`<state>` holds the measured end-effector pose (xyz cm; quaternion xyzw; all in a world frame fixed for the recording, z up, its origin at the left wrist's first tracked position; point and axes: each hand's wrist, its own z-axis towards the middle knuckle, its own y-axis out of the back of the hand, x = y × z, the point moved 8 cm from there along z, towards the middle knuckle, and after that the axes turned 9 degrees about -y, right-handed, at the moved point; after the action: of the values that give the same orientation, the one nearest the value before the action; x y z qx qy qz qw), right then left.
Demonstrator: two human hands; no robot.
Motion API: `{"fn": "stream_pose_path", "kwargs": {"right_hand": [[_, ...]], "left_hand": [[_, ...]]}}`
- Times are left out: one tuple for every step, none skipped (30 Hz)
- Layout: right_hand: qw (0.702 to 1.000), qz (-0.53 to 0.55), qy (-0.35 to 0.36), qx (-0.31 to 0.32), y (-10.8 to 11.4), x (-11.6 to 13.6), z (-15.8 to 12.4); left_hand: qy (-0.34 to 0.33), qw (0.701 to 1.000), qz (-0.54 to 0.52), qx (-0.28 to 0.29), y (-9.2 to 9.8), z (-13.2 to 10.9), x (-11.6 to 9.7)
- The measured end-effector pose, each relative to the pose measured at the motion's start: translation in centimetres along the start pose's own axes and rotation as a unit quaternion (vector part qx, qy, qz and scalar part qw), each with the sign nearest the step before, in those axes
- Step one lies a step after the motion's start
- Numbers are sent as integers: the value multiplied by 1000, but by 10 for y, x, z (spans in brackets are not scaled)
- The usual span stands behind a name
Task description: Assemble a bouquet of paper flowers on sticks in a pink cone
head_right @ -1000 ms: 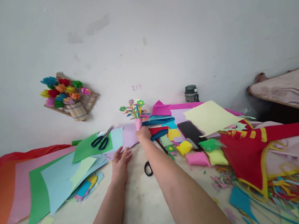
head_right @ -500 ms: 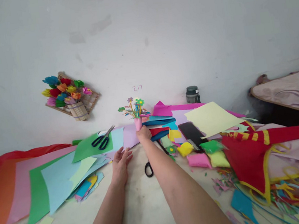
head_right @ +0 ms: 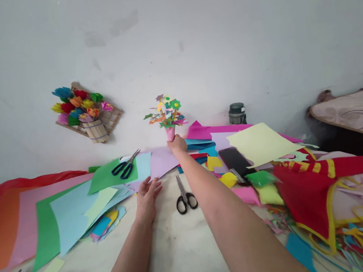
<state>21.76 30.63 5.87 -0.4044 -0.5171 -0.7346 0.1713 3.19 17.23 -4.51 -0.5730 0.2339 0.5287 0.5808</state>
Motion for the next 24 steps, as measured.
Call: {"fn": "stream_pose_path", "kwargs": {"right_hand": [[1000, 0, 0, -1, 1, -2, 4], [1000, -1, 1, -2, 2, -4, 7], [1000, -1, 1, -1, 2, -6, 9], [1000, 0, 1, 1, 2, -9, 11], [1000, 0, 1, 3, 1, -11, 12], [1000, 0, 0, 5, 1, -14, 13], [1000, -1, -1, 8, 0, -16, 14], [1000, -2, -1, 9, -1, -18, 14], [1000, -3, -2, 10, -1, -20, 15], [1000, -3, -2, 10, -2, -20, 15], [1000, -3, -2, 10, -3, -21, 16], [1000, -3, -2, 10, -4, -20, 17], [1000, -3, 0, 9, -5, -19, 18], [1000, -2, 1, 8, -6, -17, 20], [1000, -2, 4, 6, -7, -14, 22], [1000, -2, 7, 4, -7, -11, 24], [1000, -3, 10, 2, -7, -8, 27], [1000, -5, 12, 0, -6, -4, 29], [1000, -7, 13, -2, -6, -1, 32], [1000, -9, 13, -3, -7, 2, 35], [1000, -12, 13, -3, -7, 4, 37], [1000, -15, 12, -2, -9, 6, 39], [1000, -18, 11, 0, -11, 7, 42], [1000, -21, 11, 3, -14, 8, 43]], "left_hand": [[-1, 1000, 2, 1, 0, 0, 0], [-1, 1000, 5, 2, -1, 0, 0], [0, 1000, 8, 3, -1, 0, 0], [0, 1000, 10, 5, -1, 0, 0], [0, 1000, 11, 6, -1, 0, 0], [0, 1000, 13, 7, -1, 0, 0], [0, 1000, 14, 8, -1, 0, 0], [0, 1000, 15, 9, -1, 0, 0], [1, 1000, 16, 8, -1, 0, 1], [2, 1000, 16, 6, -1, 0, 1], [3, 1000, 15, 5, 0, 0, 1], [3, 1000, 15, 4, 0, 0, 2], [3, 1000, 15, 5, 0, 0, 2], [2, 1000, 15, 7, 0, 1, 3], [1, 1000, 15, 9, 0, 1, 3], [0, 1000, 15, 11, 0, 1, 4], [-1, 1000, 15, 12, 0, 1, 4], [-2, 1000, 15, 13, 1, 1, 4], [-2, 1000, 15, 13, 1, 2, 5], [-2, 1000, 15, 12, 1, 2, 5], [-1, 1000, 16, 10, 1, 2, 5], [0, 1000, 17, 7, 2, 2, 5], [2, 1000, 17, 4, 2, 2, 5], [4, 1000, 18, 2, 2, 1, 5]]}}
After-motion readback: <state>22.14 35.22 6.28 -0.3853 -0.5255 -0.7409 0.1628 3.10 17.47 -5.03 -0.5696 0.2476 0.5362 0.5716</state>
